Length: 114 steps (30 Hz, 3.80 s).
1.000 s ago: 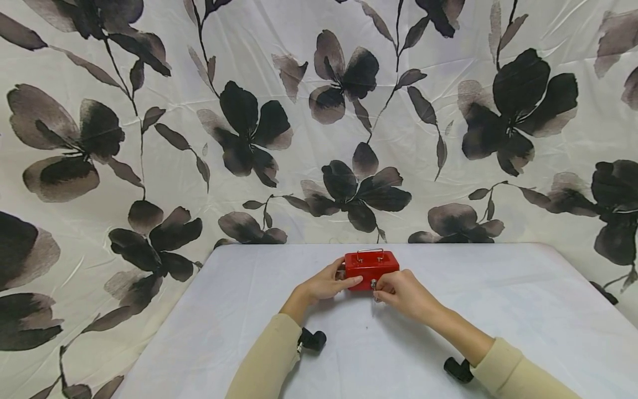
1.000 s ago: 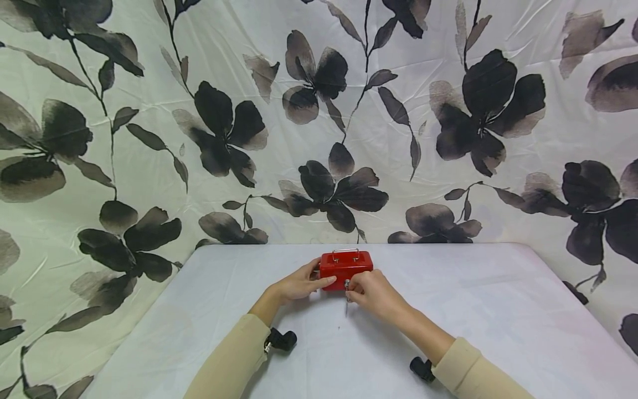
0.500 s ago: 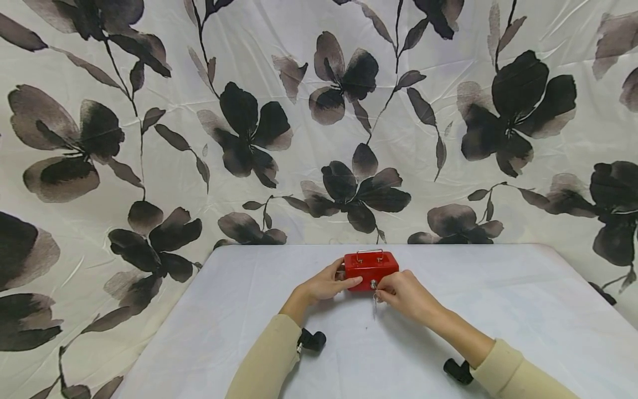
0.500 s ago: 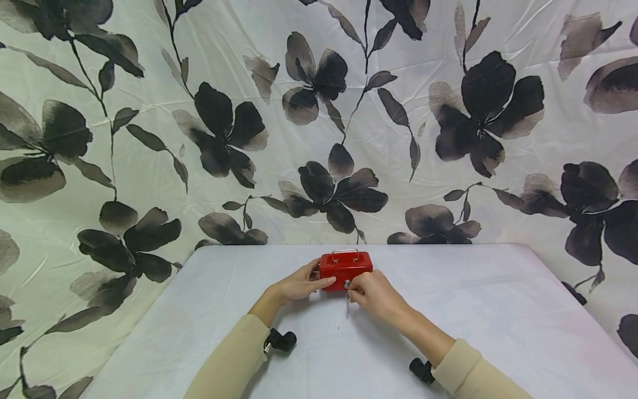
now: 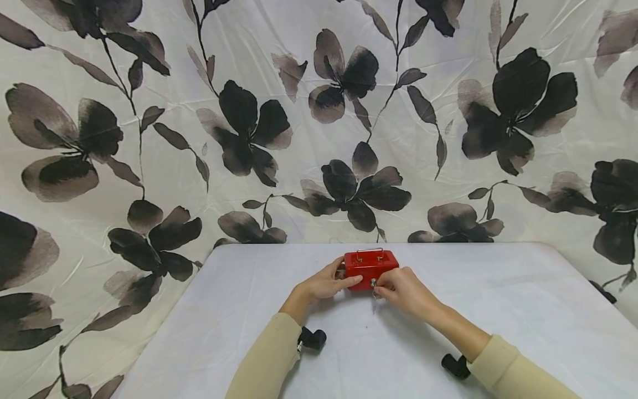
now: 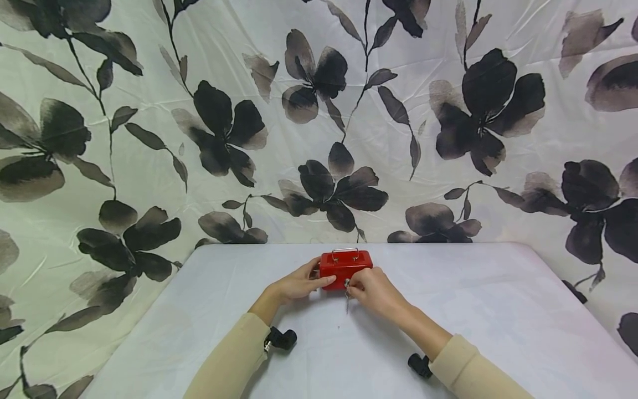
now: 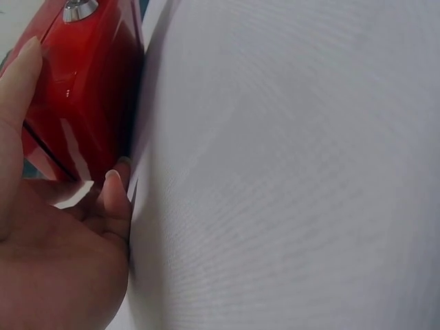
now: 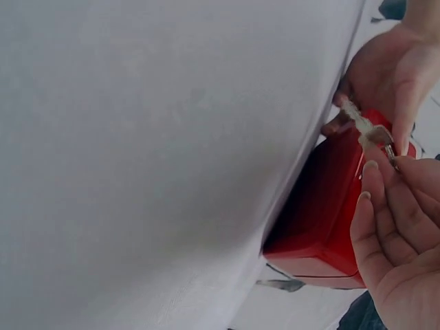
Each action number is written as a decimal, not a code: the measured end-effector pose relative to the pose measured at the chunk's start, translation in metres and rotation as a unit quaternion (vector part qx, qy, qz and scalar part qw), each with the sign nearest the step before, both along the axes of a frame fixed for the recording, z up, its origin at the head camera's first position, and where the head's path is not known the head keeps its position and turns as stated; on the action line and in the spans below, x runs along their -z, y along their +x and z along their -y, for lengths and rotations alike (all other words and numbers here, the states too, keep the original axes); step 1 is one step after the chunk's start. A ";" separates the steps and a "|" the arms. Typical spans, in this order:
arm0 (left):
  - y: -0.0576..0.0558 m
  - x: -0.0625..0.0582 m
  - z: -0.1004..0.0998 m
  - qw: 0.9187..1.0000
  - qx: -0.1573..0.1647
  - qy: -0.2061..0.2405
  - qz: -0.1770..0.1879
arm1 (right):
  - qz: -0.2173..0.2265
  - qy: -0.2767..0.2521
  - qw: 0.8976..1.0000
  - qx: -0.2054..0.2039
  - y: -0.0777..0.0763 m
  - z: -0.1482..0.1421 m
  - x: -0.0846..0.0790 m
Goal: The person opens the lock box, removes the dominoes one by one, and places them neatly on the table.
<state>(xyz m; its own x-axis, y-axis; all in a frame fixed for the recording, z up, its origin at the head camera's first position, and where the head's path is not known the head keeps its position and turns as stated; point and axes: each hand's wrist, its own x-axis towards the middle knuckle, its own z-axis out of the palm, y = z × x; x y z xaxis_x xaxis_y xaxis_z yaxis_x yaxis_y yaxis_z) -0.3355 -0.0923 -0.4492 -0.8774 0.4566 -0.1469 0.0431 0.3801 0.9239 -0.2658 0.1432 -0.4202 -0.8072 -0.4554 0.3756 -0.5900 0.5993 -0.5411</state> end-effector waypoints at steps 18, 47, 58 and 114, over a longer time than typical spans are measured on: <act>0.001 -0.001 0.000 1.000 0.006 -0.003 -0.005 | 0.095 -0.032 0.995 -0.013 -0.002 0.000 0.001; 0.003 -0.001 -0.001 1.000 -0.015 -0.010 0.004 | 0.151 -0.063 0.987 -0.010 -0.001 0.003 -0.001; 0.002 0.000 0.000 1.000 -0.005 -0.015 -0.001 | 0.224 -0.106 0.969 -0.008 -0.001 0.001 0.000; 0.004 0.003 -0.001 0.999 -0.016 -0.027 -0.023 | 0.485 -0.273 0.830 -0.035 0.007 -0.004 0.013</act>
<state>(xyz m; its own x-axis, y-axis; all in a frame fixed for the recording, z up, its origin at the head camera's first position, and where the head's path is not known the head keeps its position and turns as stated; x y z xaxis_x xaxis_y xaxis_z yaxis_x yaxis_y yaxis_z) -0.3316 -0.0914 -0.4518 -0.8976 0.4214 -0.1293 0.0728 0.4310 0.8994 -0.2583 0.1471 -0.4336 -0.8286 -0.4903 -0.2702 0.2595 0.0913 -0.9614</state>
